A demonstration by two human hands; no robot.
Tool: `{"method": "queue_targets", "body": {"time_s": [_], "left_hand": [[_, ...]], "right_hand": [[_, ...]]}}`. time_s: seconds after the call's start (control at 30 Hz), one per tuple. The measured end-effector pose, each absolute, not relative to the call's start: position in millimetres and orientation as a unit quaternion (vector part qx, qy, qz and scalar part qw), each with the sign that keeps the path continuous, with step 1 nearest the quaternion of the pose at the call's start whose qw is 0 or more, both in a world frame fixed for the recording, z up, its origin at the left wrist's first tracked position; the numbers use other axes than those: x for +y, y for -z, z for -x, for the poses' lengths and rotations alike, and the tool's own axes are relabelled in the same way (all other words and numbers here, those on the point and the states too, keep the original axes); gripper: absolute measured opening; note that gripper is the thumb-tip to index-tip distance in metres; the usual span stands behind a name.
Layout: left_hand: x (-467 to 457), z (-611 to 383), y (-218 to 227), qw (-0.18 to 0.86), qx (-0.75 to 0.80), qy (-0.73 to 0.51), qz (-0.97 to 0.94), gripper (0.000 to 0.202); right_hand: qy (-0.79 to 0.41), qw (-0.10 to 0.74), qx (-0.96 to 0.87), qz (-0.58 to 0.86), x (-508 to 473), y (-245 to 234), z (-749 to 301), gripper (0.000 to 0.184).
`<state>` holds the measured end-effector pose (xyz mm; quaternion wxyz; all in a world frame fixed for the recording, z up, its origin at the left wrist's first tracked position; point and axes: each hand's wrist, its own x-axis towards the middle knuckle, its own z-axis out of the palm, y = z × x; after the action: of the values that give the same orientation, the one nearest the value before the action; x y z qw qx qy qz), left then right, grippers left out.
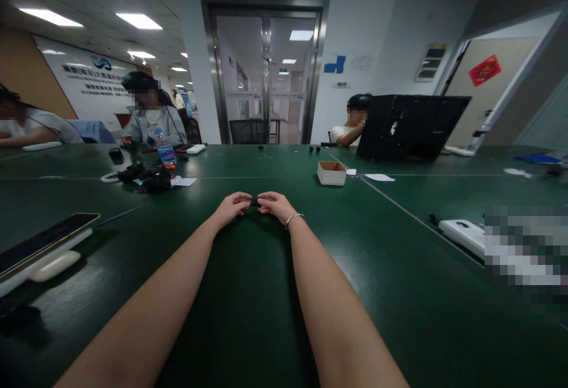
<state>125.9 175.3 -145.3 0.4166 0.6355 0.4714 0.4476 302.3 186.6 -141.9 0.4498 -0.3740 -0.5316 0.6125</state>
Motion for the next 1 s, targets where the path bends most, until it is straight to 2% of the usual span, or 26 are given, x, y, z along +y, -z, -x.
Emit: {"method": "queue_targets", "body": {"time_s": [0.33,0.63,0.83,1.0], "left_hand": [[175.9,-123.6,147.1,0.413,0.447,-0.468,-0.641,0.032],[176.5,-122.6,146.6,0.416,0.461,-0.468,-0.629,0.026],[179.5,-126.5,152.5,0.389,0.486,-0.435,-0.65,0.041],[176.7,-127.5,152.0,0.378,0.488,-0.476,-0.626,0.031]], "right_hand": [[-0.616,0.447,-0.529,0.374,186.9,142.4,-302.0,0.015],[-0.621,0.453,-0.522,0.371,185.0,141.1,-302.9,0.016],[-0.628,0.45,-0.516,0.37,187.3,142.6,-303.6,0.017],[-0.624,0.453,-0.517,0.371,187.4,142.8,-303.2,0.016]]}}
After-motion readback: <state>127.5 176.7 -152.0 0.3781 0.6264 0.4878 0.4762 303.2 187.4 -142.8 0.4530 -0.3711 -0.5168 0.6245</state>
